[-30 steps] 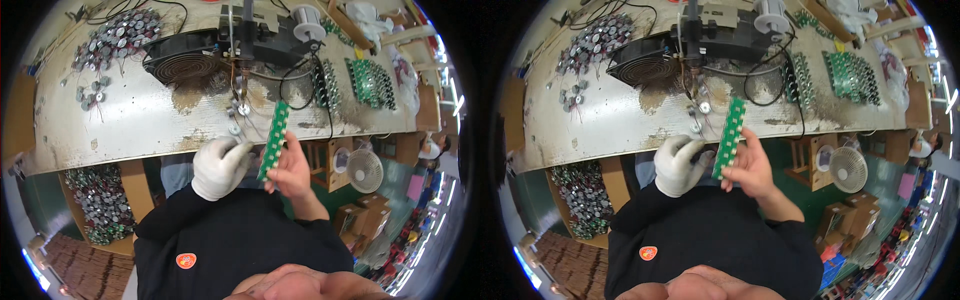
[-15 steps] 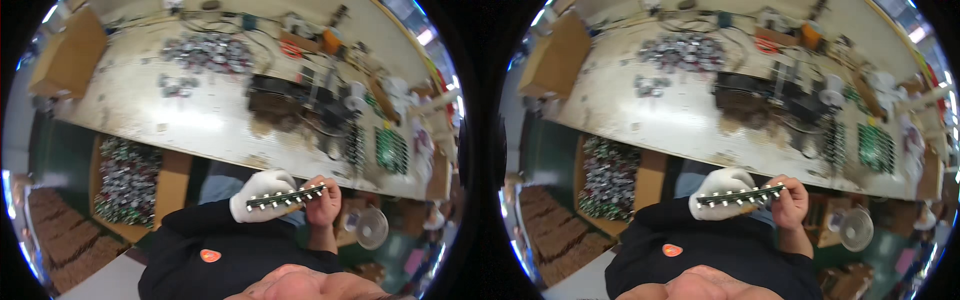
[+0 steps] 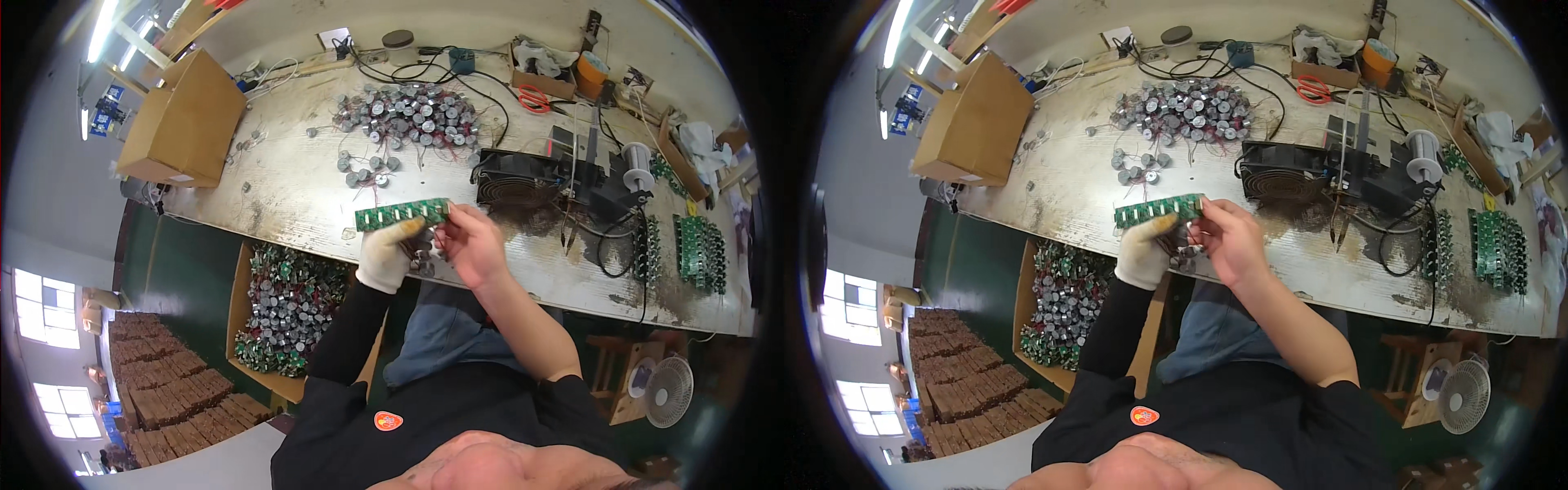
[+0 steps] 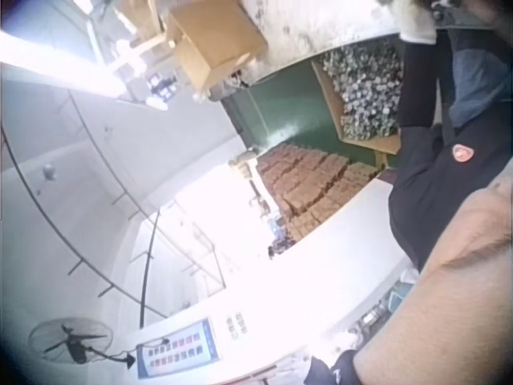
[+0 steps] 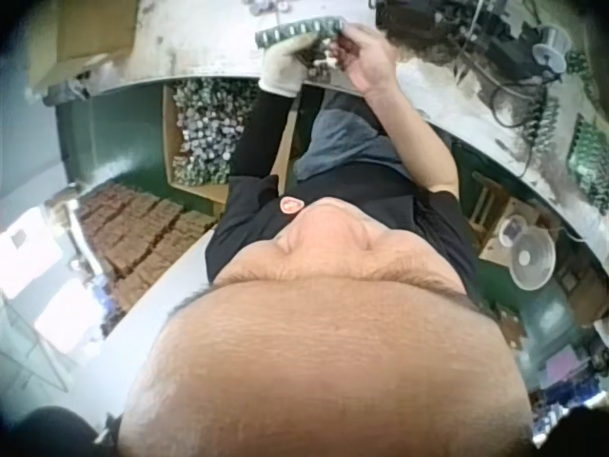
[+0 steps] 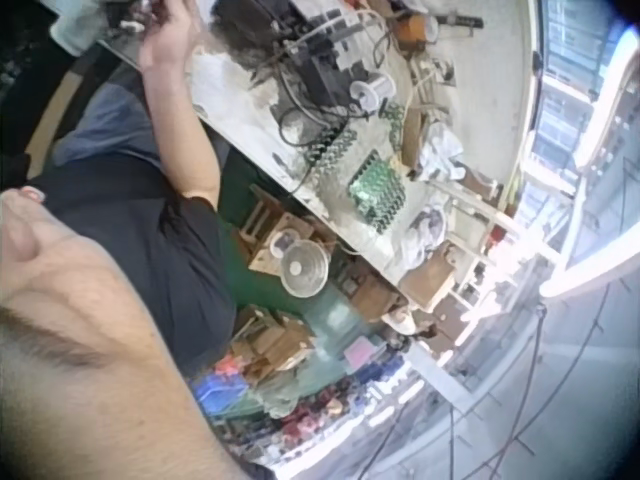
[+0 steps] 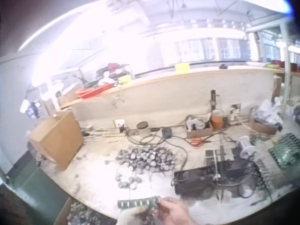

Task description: The person assembles electronic devices by soldering wires from small round components onto circuit boards using a mounted soldering iron.

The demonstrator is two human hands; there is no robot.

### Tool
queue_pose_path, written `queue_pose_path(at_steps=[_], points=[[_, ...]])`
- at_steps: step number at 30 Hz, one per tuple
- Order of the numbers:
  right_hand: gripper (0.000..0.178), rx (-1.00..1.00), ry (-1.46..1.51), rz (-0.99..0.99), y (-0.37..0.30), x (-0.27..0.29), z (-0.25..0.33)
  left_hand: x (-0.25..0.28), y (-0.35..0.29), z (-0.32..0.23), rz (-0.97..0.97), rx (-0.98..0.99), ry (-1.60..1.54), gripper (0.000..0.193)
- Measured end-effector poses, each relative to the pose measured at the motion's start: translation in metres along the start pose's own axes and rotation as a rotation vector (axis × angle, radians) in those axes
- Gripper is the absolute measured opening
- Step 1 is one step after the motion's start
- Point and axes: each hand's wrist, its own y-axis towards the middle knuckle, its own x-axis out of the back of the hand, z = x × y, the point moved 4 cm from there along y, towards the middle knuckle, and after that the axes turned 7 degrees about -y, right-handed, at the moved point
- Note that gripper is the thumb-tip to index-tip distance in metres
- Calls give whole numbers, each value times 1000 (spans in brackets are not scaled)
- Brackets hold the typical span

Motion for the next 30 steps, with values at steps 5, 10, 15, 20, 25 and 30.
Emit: queue_pose_path(at_steps=[5, 10, 15, 20, 25, 30], points=[[25, -94, 131, -28, 18, -17, -2, 27, 22, -7, 29, -95, -38, 26], [17, 121, -116, 9, 32, -16, -5, 23, 12, -14, -74, -222, 90, 27], [19, -163, 207, 89, 50, -18, -18, 24, 27, -19, 103, -53, -127, 30], [16, 58, -4, -39, 52, -24, -6, 23, 33, -25, -40, -187, -19, 27], [8, 164, -62, -46, 42, -33, -4, 35, 23, -35, -34, -260, 115, 35], [14, -116, 182, -28, 61, -22, -27, 36, 24, -33, 63, -83, -75, 31]])
